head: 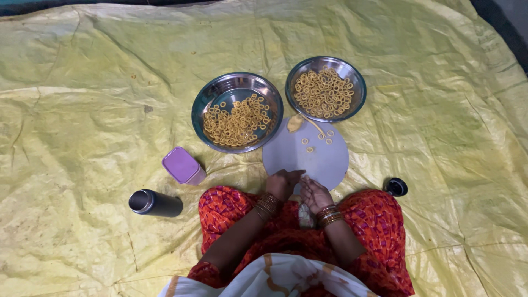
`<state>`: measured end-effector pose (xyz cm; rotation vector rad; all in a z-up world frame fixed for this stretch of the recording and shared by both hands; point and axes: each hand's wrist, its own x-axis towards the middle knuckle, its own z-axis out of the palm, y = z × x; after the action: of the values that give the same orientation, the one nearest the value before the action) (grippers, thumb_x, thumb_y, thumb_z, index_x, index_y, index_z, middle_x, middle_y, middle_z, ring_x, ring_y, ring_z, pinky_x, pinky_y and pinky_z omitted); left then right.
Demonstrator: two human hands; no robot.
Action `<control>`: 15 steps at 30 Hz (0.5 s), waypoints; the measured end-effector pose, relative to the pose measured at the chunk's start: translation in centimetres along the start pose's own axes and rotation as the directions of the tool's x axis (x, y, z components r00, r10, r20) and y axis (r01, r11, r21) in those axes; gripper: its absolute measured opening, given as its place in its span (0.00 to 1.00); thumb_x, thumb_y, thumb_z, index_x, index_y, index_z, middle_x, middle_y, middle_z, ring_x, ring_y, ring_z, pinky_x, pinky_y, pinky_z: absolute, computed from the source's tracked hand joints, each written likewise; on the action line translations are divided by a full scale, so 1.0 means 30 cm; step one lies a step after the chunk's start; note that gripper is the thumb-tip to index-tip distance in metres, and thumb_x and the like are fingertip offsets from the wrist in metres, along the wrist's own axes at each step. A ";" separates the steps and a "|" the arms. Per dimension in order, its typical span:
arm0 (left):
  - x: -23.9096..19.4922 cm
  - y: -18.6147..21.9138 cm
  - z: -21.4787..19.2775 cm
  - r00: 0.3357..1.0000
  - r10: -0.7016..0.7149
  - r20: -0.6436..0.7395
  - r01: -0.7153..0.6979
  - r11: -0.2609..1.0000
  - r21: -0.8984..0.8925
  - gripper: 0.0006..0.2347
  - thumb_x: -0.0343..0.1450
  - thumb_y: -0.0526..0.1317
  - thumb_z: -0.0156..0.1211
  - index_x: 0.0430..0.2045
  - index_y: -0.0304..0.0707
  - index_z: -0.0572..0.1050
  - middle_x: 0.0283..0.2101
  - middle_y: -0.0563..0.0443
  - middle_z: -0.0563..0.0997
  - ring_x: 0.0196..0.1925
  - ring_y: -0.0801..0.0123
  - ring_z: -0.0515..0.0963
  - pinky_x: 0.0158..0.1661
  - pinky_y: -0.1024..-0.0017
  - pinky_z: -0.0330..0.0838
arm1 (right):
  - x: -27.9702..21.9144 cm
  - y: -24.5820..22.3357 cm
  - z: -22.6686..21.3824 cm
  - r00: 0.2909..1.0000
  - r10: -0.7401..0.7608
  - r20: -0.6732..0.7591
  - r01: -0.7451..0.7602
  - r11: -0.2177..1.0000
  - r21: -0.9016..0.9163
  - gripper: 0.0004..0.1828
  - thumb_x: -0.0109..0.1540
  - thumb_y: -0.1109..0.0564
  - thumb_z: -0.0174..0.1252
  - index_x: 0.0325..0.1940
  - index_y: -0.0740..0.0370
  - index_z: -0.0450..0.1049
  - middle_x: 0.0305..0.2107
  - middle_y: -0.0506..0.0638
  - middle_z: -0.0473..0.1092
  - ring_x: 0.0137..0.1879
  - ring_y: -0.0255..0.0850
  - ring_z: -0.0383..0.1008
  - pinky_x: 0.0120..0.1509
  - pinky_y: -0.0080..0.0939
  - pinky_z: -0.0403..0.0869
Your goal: The person sits on a yellow tarp and rolls small pieces of dough into thin ropes on a white board. They then fold and pinch the ropes into small rings, placing them into a metal bowl. The process is repeated continuously.
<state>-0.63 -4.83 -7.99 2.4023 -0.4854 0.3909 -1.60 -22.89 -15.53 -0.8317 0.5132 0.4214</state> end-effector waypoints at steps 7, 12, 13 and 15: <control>-0.005 0.003 -0.013 0.984 0.105 0.147 -0.130 0.977 0.170 0.25 0.70 0.34 0.55 0.63 0.60 0.73 0.27 0.50 0.81 0.29 0.63 0.81 0.25 0.65 0.76 | -0.009 -0.006 0.009 1.000 0.010 0.009 -0.010 1.000 -0.029 0.12 0.68 0.52 0.59 0.47 0.63 0.74 0.28 0.42 0.68 0.27 0.31 0.61 0.31 0.33 0.66; -0.003 0.010 -0.034 0.982 0.171 0.083 -0.181 0.976 0.122 0.27 0.69 0.34 0.56 0.66 0.60 0.68 0.30 0.56 0.82 0.33 0.66 0.81 0.31 0.66 0.78 | -0.005 0.005 0.010 0.999 0.024 0.021 -0.024 1.000 -0.008 0.12 0.66 0.55 0.56 0.49 0.64 0.75 0.29 0.43 0.69 0.27 0.32 0.63 0.32 0.34 0.68; -0.004 0.010 -0.037 0.982 0.172 0.076 -0.180 0.976 0.122 0.27 0.69 0.34 0.57 0.66 0.59 0.68 0.30 0.56 0.83 0.34 0.66 0.81 0.33 0.66 0.78 | -0.003 0.008 0.008 1.000 0.023 0.011 -0.023 1.000 -0.007 0.12 0.66 0.55 0.56 0.50 0.64 0.74 0.30 0.44 0.70 0.28 0.32 0.64 0.33 0.35 0.69; -0.003 0.010 -0.041 0.983 0.136 0.120 -0.152 0.978 0.141 0.26 0.70 0.34 0.56 0.67 0.57 0.68 0.31 0.55 0.83 0.34 0.65 0.82 0.31 0.66 0.78 | 0.002 0.012 0.003 1.000 0.020 -0.008 -0.020 1.000 -0.007 0.12 0.66 0.56 0.55 0.51 0.63 0.73 0.32 0.45 0.72 0.31 0.33 0.68 0.36 0.35 0.72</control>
<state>-1.03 -4.21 -6.95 2.5521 -0.7054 0.3712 -1.74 -22.59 -15.73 -0.8361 0.5284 0.4390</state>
